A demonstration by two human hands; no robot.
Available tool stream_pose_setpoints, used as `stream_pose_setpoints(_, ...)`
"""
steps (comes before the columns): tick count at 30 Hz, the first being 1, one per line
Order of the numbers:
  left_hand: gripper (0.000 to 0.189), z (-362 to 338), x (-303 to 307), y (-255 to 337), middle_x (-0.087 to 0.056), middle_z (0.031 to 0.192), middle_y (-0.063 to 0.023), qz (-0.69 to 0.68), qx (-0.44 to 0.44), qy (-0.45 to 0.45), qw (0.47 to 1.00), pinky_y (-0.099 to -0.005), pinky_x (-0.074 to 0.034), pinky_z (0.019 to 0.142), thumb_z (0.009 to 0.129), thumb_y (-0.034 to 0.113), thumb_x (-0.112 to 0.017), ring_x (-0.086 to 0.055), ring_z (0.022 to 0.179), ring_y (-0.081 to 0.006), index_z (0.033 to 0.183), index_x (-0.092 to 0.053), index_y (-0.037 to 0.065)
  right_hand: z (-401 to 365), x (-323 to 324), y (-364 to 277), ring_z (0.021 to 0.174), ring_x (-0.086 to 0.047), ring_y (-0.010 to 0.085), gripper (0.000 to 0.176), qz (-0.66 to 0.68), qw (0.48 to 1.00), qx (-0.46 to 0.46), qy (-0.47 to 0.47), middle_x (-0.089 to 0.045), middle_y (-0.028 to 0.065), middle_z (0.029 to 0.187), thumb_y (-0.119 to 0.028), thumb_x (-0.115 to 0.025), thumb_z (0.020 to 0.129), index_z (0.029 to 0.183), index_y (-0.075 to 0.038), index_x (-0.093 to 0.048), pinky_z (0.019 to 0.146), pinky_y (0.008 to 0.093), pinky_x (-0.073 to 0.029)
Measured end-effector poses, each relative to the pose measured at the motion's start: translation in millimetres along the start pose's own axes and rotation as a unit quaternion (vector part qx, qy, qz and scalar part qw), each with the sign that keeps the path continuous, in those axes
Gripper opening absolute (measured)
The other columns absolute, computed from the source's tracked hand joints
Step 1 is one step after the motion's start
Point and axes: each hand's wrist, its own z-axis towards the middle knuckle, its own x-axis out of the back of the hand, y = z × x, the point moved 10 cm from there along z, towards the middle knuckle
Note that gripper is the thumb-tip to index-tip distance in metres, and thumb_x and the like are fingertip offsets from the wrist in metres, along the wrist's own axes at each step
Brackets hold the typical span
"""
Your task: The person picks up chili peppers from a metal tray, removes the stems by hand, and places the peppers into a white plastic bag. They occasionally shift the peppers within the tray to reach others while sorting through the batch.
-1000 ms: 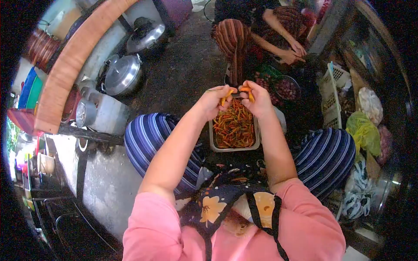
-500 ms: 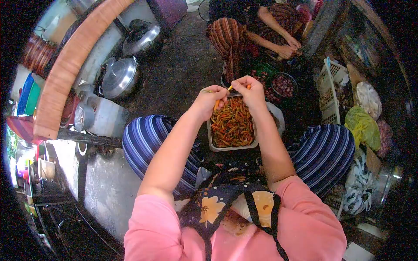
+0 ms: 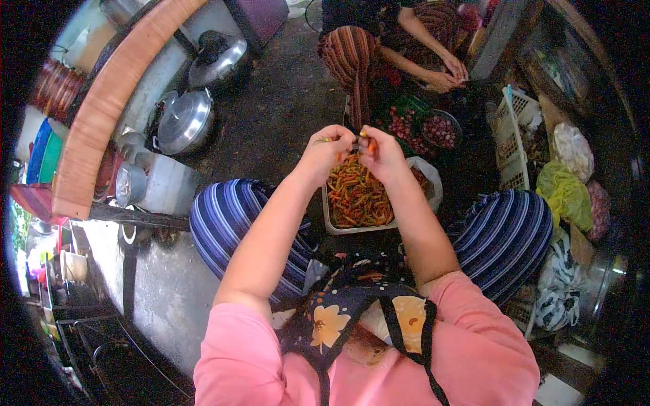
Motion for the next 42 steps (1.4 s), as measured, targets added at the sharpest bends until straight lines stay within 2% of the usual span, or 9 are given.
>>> stream_pose_setpoints(5,0.024,-5,4,-8,-0.049,0.066,-0.0002,-0.094,0.075,0.036,0.992,-0.0193,-0.029,0.043,0.089,0.030,-0.047,-0.039,0.050,-0.0075,0.093,-0.053,0.007,-10,-4,-7,0.042,-0.039,0.0047,0.009,-0.011,0.998,0.026,0.050,-0.049,-0.0034,0.061,-0.017,-0.058,0.081,0.086,-0.009,-0.058,0.036,0.0178,-0.025)
stream_pose_setpoints(7,0.030,-4,6,-12,-0.049,0.066,-0.0006,-0.110,0.094,0.041,0.989,-0.0193,-0.028,0.042,0.091,0.036,-0.044,-0.038,0.049,-0.0076,0.095,-0.052,0.007,-16,-23,-17,0.057,-0.051,0.0085,0.011,-0.220,0.973,0.059,-0.026,-0.058,0.0016,0.069,-0.013,-0.063,0.077,0.083,-0.003,-0.059,0.049,0.0215,-0.041)
stream_pose_setpoints(11,0.036,-2,4,-16,-0.049,0.066,-0.0009,-0.084,0.101,0.039,0.990,-0.0195,-0.028,0.039,0.091,0.042,-0.039,-0.038,0.047,-0.0075,0.093,-0.052,0.009,-27,-50,-22,0.067,-0.056,0.0099,0.012,-0.327,0.934,0.137,-0.049,-0.061,0.0029,0.075,-0.010,-0.065,0.076,0.078,0.001,-0.060,0.064,0.0244,-0.045)
stream_pose_setpoints(15,0.035,-3,5,-17,-0.049,0.064,-0.0003,-0.054,0.109,0.039,0.992,-0.0197,-0.028,0.038,0.091,0.042,-0.041,-0.039,0.047,-0.0073,0.090,-0.052,0.009,-16,-37,-20,0.066,-0.055,0.0088,0.013,-0.363,0.920,0.141,-0.037,-0.060,0.0017,0.073,-0.011,-0.065,0.076,0.078,0.000,-0.060,0.062,0.0235,-0.044)
stream_pose_setpoints(20,0.028,-3,14,-14,-0.047,0.060,0.0013,0.044,0.089,0.057,0.993,-0.0199,-0.029,0.041,0.090,0.034,-0.047,-0.041,0.049,-0.0063,0.083,-0.054,0.008,-15,-23,-53,0.057,-0.046,0.0036,0.011,-0.358,0.887,0.292,0.024,-0.052,-0.0033,0.062,-0.013,-0.064,0.078,0.076,-0.003,-0.060,0.051,0.0192,-0.036)
stream_pose_setpoints(27,0.019,-2,11,9,-0.048,0.058,0.0031,0.139,-0.053,0.086,0.985,-0.0206,-0.032,0.045,0.084,0.020,-0.058,-0.042,0.051,-0.0047,0.073,-0.056,0.005,-12,-14,-33,0.049,-0.038,0.0024,0.011,-0.248,0.957,0.154,0.000,-0.044,-0.0055,0.057,-0.016,-0.061,0.081,0.079,-0.006,-0.057,0.042,0.0187,-0.028)
stream_pose_setpoints(35,0.017,-3,7,10,-0.048,0.059,0.0034,0.157,-0.045,0.077,0.984,-0.0202,-0.032,0.047,0.086,0.018,-0.055,-0.041,0.053,-0.0042,0.075,-0.057,0.004,-4,-18,-14,0.043,-0.033,0.0037,0.009,-0.087,0.990,0.061,-0.093,-0.041,-0.0061,0.057,-0.015,-0.059,0.083,0.081,-0.009,-0.053,0.038,0.0185,-0.025)
stream_pose_setpoints(40,0.018,4,17,-2,-0.047,0.061,0.0038,0.173,-0.034,0.076,0.981,-0.0222,-0.034,0.050,0.085,0.021,-0.055,-0.041,0.055,-0.0062,0.081,-0.059,0.004,-8,-18,-25,0.043,-0.034,0.0033,0.013,-0.178,0.976,0.113,-0.050,-0.043,-0.0057,0.058,-0.019,-0.061,0.082,0.081,-0.007,-0.055,0.037,0.0186,-0.026)
stream_pose_setpoints(42,0.019,-4,22,22,-0.052,0.062,-0.0004,0.303,-0.125,0.147,0.933,-0.0254,-0.039,0.054,0.083,0.021,-0.058,-0.048,0.057,-0.0106,0.080,-0.058,0.003,-12,-16,-30,0.043,-0.034,0.0032,0.015,-0.255,0.957,0.141,-0.002,-0.044,-0.0055,0.058,-0.020,-0.062,0.081,0.081,-0.007,-0.056,0.037,0.0186,-0.025)
